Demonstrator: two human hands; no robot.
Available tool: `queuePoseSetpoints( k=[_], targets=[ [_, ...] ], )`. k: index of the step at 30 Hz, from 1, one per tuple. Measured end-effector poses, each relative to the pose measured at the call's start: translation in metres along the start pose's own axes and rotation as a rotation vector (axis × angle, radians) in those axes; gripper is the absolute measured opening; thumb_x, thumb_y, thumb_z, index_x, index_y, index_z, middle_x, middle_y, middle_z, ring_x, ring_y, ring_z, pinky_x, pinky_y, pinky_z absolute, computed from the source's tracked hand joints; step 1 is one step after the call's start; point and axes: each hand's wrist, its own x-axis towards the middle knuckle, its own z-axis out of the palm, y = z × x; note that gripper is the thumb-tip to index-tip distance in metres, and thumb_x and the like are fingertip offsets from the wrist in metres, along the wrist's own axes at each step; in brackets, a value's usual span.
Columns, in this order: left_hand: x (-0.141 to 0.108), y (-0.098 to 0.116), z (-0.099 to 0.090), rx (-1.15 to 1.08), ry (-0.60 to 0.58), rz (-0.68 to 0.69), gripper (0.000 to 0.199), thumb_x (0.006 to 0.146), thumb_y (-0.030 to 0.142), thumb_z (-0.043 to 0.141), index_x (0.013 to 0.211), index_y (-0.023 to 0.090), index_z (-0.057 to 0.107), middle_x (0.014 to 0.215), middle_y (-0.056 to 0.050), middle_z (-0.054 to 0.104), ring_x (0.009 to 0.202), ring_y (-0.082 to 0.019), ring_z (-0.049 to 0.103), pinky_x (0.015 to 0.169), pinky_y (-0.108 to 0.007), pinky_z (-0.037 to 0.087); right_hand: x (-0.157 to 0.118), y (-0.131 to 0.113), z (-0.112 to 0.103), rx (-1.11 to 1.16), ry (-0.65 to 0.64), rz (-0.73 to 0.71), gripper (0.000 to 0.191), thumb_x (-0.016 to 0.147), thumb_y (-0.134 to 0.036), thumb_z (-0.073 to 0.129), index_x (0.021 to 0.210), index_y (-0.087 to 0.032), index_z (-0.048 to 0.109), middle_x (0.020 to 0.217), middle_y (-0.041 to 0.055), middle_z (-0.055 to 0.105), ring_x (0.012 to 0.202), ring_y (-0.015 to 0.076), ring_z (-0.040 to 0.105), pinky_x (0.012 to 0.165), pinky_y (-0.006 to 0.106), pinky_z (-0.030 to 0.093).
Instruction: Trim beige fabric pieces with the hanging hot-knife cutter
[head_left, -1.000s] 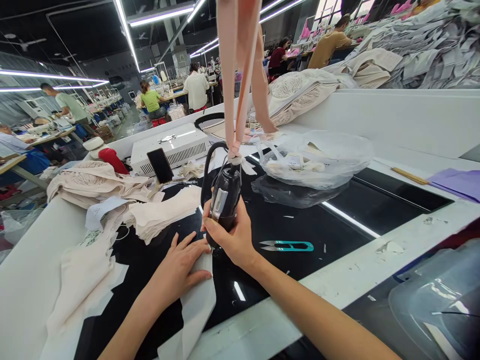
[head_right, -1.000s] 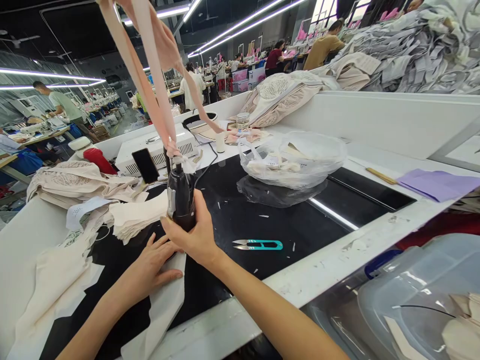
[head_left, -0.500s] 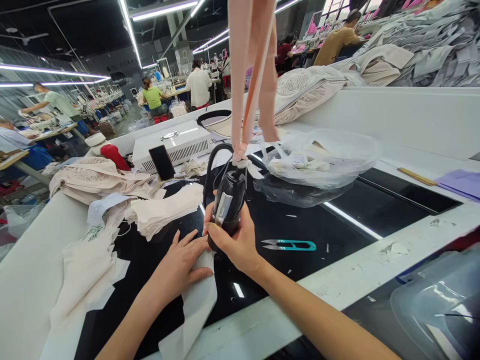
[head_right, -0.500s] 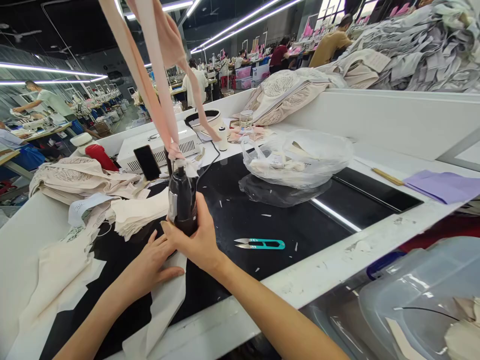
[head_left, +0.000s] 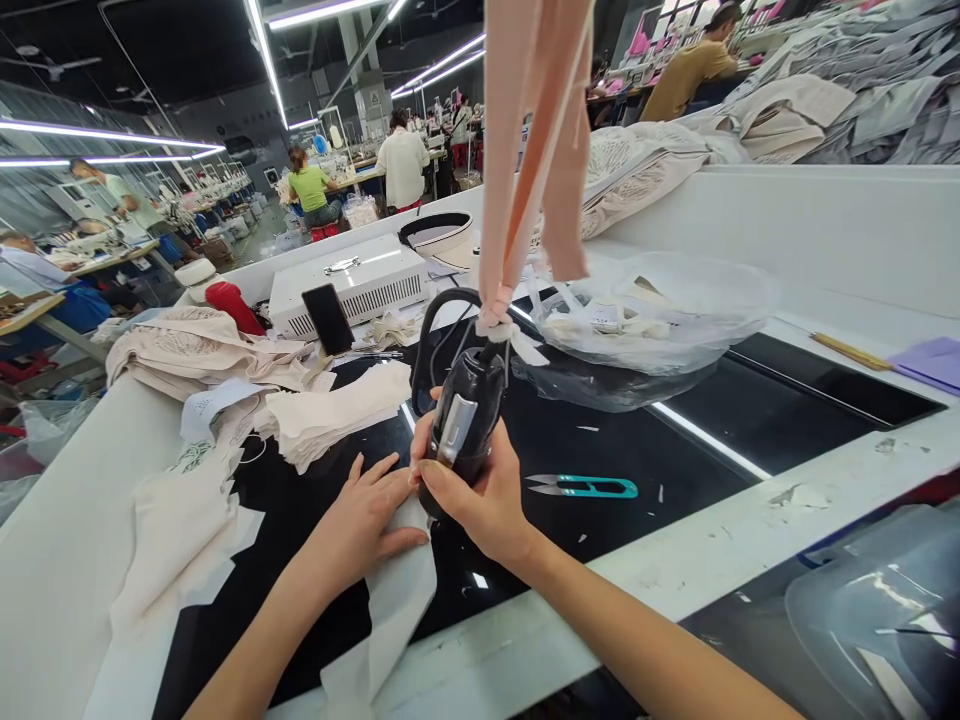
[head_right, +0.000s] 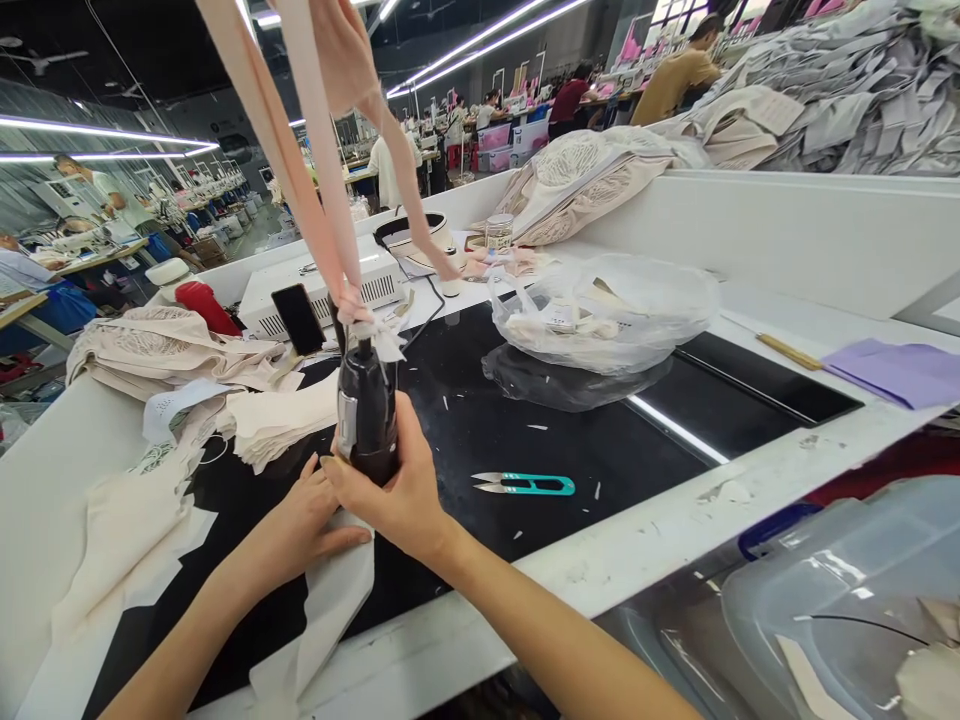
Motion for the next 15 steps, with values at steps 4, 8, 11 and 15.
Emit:
queuePoseSetpoints(
  k=[4, 8, 11, 15],
  targets=[
    [0.001, 0.000, 0.000, -0.007, -0.012, -0.004, 0.065, 0.089, 0.028, 0.077, 0.147, 0.032, 0.048, 0.144, -0.008, 0.060, 0.144, -0.034, 0.044, 0.119, -0.074, 0.013, -0.002, 0.002, 0.000, -0.030, -0.007, -0.004, 0.032, 0.079, -0.034, 0.077, 0.097, -0.026, 0.051, 0.081, -0.0020, 0.060, 0.063, 0.0140, 0.057, 0.057, 0.029, 0.053],
    [0.002, -0.002, 0.000, 0.035, -0.006, 0.024, 0.069, 0.089, 0.027, 0.078, 0.149, 0.031, 0.044, 0.149, -0.009, 0.056, 0.144, -0.035, 0.043, 0.119, -0.074, 0.015, -0.002, 0.002, -0.001, -0.050, 0.001, -0.009, 0.032, 0.078, -0.034, 0.078, 0.096, -0.026, 0.052, 0.081, -0.0019, 0.060, 0.064, 0.0145, 0.057, 0.058, 0.030, 0.053],
    [-0.006, 0.003, 0.002, 0.106, 0.095, 0.072, 0.061, 0.090, 0.028, 0.076, 0.144, 0.027, 0.048, 0.144, -0.010, 0.059, 0.140, -0.034, 0.048, 0.119, -0.070, 0.025, -0.002, -0.003, -0.002, -0.052, -0.003, -0.005, 0.033, 0.078, -0.036, 0.079, 0.093, -0.026, 0.051, 0.079, -0.0026, 0.060, 0.063, 0.0142, 0.057, 0.059, 0.031, 0.053],
    [-0.033, 0.022, 0.015, 0.220, 0.329, 0.032, 0.025, 0.102, 0.025, 0.056, 0.127, 0.021, 0.057, 0.115, -0.010, 0.068, 0.105, -0.026, 0.068, 0.097, -0.046, 0.058, -0.002, -0.010, -0.005, -0.018, -0.018, 0.002, 0.033, 0.081, -0.037, 0.076, 0.095, -0.027, 0.049, 0.079, -0.0028, 0.060, 0.062, 0.0145, 0.058, 0.058, 0.031, 0.053]
  ],
)
